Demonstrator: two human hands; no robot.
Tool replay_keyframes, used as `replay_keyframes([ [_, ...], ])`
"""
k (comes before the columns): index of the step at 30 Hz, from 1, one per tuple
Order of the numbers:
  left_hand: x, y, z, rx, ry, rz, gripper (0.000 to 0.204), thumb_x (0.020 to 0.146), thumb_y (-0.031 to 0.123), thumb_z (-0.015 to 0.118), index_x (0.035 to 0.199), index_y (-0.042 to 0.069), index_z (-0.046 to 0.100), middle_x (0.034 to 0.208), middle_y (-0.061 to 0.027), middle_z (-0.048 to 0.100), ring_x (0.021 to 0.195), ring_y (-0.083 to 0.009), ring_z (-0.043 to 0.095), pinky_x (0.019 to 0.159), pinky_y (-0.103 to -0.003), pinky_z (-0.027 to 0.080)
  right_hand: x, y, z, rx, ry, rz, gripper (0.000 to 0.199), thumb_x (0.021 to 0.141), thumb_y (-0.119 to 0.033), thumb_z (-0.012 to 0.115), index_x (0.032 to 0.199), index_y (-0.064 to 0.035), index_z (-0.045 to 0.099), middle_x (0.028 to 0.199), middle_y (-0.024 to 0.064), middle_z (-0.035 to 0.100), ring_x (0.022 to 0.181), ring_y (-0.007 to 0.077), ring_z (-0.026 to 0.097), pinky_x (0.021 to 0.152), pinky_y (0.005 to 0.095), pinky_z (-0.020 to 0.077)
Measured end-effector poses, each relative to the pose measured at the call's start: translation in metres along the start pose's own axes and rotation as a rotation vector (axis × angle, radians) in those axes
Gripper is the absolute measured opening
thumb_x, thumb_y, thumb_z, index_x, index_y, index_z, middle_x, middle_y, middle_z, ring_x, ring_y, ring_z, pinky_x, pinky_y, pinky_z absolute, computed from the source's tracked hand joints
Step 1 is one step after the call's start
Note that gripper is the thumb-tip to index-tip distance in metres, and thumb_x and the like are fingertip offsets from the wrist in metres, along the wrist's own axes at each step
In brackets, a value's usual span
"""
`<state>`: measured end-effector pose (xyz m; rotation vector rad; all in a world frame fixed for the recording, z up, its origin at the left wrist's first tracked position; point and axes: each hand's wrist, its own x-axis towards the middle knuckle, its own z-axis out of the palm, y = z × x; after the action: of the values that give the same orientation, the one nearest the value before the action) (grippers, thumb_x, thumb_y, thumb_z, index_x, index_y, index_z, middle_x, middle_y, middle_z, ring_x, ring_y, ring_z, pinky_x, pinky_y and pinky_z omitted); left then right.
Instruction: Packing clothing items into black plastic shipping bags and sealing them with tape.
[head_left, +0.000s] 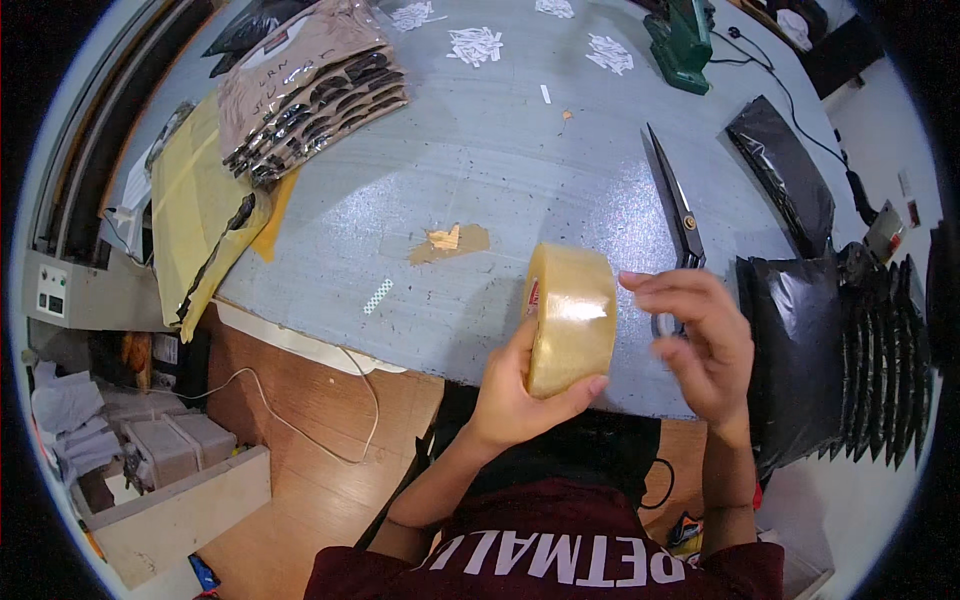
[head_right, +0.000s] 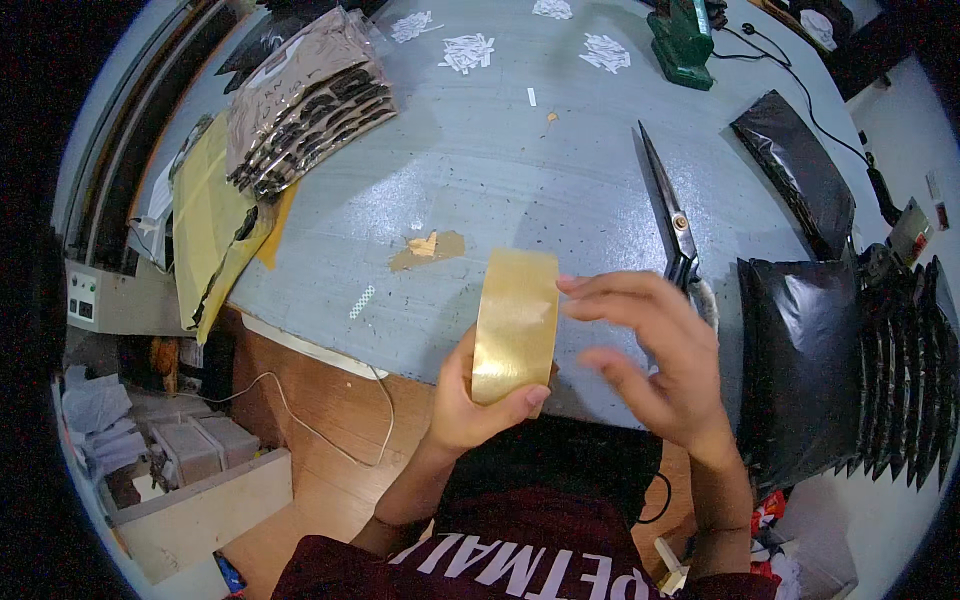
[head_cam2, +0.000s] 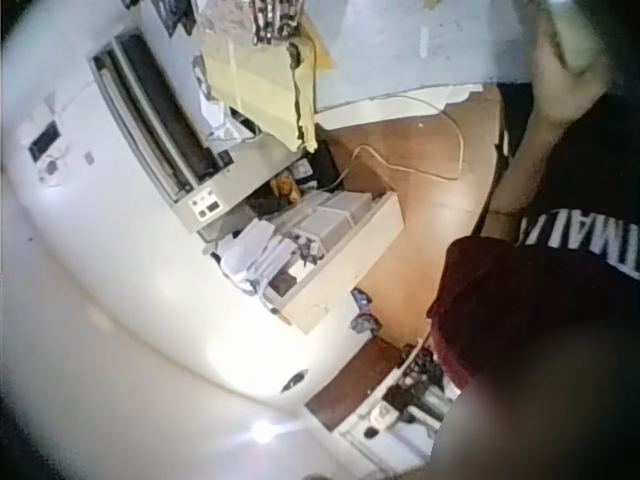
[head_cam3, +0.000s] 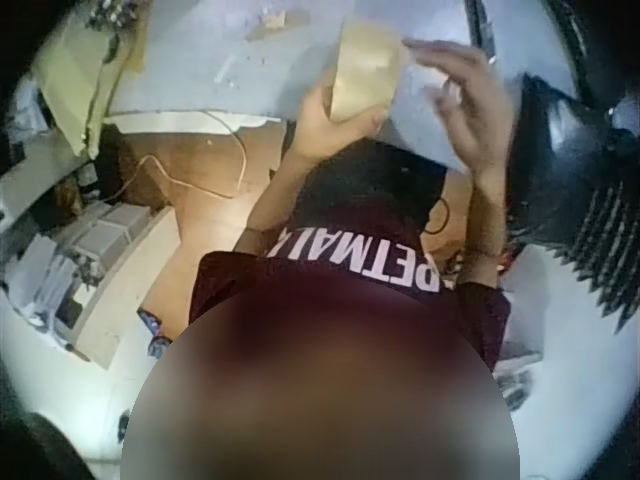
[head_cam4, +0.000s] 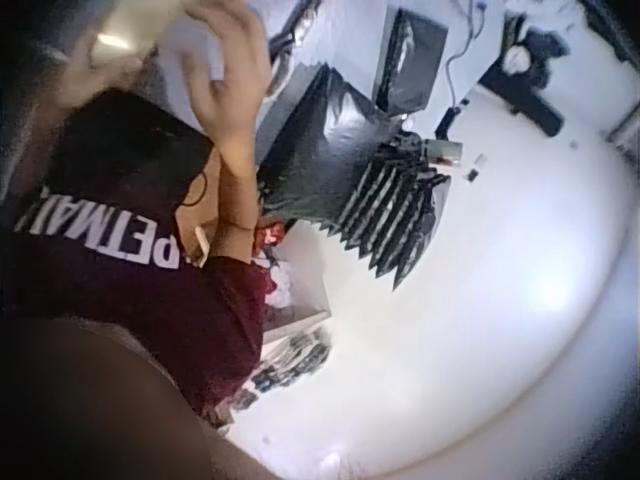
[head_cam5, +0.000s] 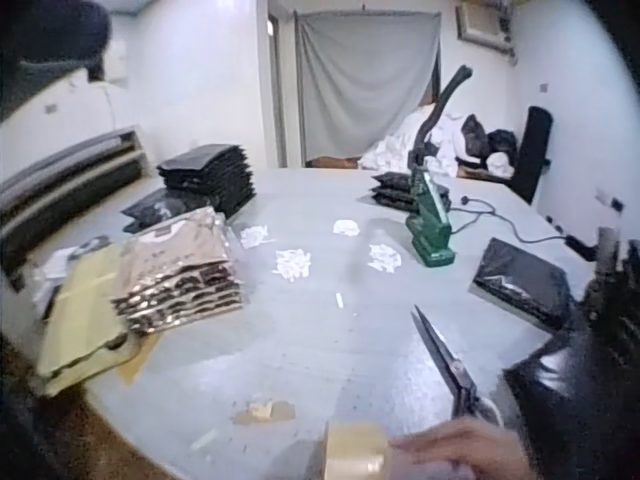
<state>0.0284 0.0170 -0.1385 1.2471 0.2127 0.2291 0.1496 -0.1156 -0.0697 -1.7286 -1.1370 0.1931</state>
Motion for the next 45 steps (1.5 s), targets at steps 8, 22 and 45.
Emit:
replay_keyframes([
  [8, 0.003, 0.002, 0.005, -0.025, -0.003, -0.005, 0.046, 0.071, 0.009, 0.067, 0.11, -0.001, 0.046, 0.094, -0.0083, 0.06, 0.085, -0.0117, 0.057, 0.073, -0.025, 0.046, -0.001, -0.001, 0.003, -0.357, -0.108, -0.275, 0.019, 0.064, -0.007, 0.068, 0.081, -0.0034, 0.062, 0.095, 0.0105, 0.06, 0.097, 0.028, 0.057, 0.084, 0.0385, 0.0458],
  [22, -0.002, -0.011, 0.008, 0.265, 0.031, 0.184, 0.047, 0.063, 0.021, 0.074, 0.098, 0.0, 0.05, 0.08, -0.0123, 0.062, 0.072, -0.0223, 0.063, 0.063, -0.029, 0.048, -0.001, 0.006, 0.022, 0.06, 0.273, 0.04, 0.007, 0.082, -0.005, 0.052, 0.082, 0.0018, 0.051, 0.079, 0.0107, 0.057, 0.073, 0.0187, 0.058, 0.069, 0.0298, 0.0479],
  [45, -0.002, -0.031, -0.017, 0.907, -0.469, 0.565, 0.042, 0.062, 0.011, 0.069, 0.1, 0.002, 0.055, 0.108, -0.0111, 0.053, 0.114, -0.0276, 0.04, 0.094, -0.041, 0.033, 0.109, 0.01, -0.11, 0.732, 0.137, 0.322, 0.018, 0.084, -0.016, 0.049, 0.079, 0.0016, 0.054, 0.076, 0.0084, 0.057, 0.071, 0.0186, 0.06, 0.07, 0.031, 0.0517],
])
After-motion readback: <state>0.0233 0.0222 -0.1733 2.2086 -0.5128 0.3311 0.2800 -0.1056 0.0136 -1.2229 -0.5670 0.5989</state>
